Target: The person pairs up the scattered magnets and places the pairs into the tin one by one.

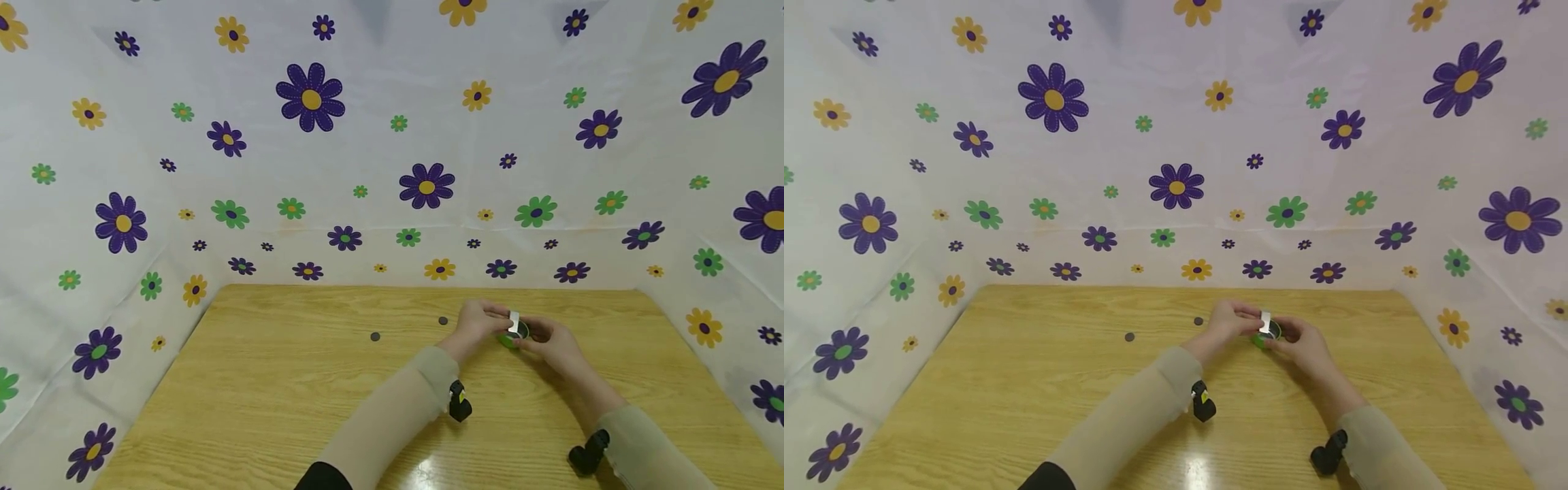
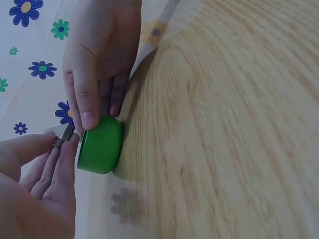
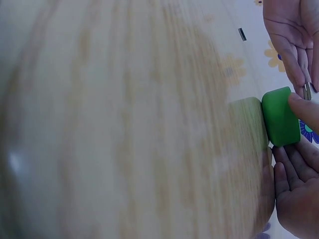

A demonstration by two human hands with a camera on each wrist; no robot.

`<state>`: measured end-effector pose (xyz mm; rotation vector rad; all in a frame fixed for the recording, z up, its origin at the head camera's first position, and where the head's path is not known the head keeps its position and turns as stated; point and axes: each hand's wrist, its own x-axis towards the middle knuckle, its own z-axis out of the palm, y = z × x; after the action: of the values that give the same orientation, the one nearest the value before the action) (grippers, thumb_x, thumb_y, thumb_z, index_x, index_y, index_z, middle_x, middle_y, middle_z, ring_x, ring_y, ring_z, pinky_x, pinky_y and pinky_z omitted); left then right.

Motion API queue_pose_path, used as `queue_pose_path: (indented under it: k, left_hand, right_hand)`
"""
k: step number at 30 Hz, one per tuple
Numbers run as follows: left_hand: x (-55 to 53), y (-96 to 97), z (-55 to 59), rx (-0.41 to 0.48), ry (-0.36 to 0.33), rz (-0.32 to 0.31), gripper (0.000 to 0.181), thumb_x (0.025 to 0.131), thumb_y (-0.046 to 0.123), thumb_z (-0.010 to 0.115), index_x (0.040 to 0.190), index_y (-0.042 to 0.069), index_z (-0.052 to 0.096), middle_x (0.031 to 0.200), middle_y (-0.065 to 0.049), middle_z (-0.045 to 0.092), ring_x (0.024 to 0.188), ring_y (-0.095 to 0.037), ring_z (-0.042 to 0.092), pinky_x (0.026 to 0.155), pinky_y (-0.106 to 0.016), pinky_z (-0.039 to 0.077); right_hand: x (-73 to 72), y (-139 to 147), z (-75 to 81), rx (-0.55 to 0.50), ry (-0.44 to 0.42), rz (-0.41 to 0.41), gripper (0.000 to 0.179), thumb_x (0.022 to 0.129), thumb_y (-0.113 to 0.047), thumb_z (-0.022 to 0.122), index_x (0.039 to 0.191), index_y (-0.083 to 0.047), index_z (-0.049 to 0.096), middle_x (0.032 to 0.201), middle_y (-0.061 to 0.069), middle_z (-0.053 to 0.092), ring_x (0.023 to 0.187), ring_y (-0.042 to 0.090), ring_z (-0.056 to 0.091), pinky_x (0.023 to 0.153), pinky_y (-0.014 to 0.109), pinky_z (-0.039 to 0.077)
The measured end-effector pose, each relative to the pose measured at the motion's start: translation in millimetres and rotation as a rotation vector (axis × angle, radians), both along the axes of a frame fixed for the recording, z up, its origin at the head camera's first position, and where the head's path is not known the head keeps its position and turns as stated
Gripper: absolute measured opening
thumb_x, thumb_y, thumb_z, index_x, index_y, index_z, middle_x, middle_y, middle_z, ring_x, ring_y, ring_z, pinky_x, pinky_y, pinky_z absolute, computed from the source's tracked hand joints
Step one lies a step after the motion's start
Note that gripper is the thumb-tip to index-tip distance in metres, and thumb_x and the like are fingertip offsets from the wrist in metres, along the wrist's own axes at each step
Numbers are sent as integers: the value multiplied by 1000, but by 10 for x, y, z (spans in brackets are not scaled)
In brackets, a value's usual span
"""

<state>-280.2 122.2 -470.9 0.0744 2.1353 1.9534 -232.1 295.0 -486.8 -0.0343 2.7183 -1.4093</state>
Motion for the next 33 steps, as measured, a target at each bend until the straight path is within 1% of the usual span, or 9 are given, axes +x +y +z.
queue_pose_path:
  k: [3,7,9,14,19,23,27,31,33]
  left_hand:
    - [-1,21,-13,-33,18,1,15,88,-8,81,103,-5,81,99,-18,82,95,-26,81,81,-27,67]
    - [1,46,-11,-42,15,12,14,89,-6,81,103,-5,81,99,-18,82,94,-26,82,78,-28,67]
    - [2,56,-4,-66,24,7,13,90,-4,82,103,-4,81,99,-17,83,94,-25,82,78,-27,67]
    - [9,57,24,-198,94,-24,12,89,2,85,101,2,84,95,-11,84,90,-18,81,74,-22,65]
    - [11,67,38,-289,125,-34,9,89,7,87,97,7,85,90,-6,84,82,-12,79,70,-18,62]
    - [24,75,75,-361,157,-60,6,89,9,87,94,8,85,87,-3,83,76,-7,76,65,-14,58]
    - [36,77,114,-404,186,-83,4,88,8,87,91,8,85,85,-4,83,72,-6,74,61,-13,55]
    - [24,80,112,-444,197,-88,3,88,8,88,87,10,85,82,-1,81,69,-5,69,60,-14,53]
    - [16,80,102,-447,197,-91,4,88,7,87,87,10,85,82,-1,81,68,-5,68,60,-15,53]
  right_hand:
    - [-8,2,-16,5,6,-1,63,100,-20,77,150,9,52,148,34,58,134,49,60,113,57,52]
    - [-6,0,-12,8,-1,-2,64,101,-22,77,150,9,51,148,34,58,135,49,59,114,57,51]
    - [2,1,1,8,-10,-4,65,101,-22,76,150,10,50,149,34,57,136,50,58,114,58,51]
    - [19,-6,36,11,-23,-6,64,102,-23,75,150,11,50,150,35,55,136,51,57,114,60,51]
    - [13,-5,24,21,-8,-3,63,101,-22,76,150,10,51,150,34,56,135,50,58,113,59,52]
    - [1,10,-1,17,8,-5,63,100,-22,77,149,9,52,150,33,57,135,50,59,112,56,53]
    - [2,13,-1,18,21,-4,63,100,-23,78,148,10,53,148,33,58,134,50,60,111,56,54]
    - [13,3,13,20,14,-1,62,101,-24,77,149,8,54,148,32,59,134,49,60,110,55,55]
    - [21,-1,24,17,9,0,61,101,-25,76,149,6,55,148,31,60,134,48,60,110,53,56]
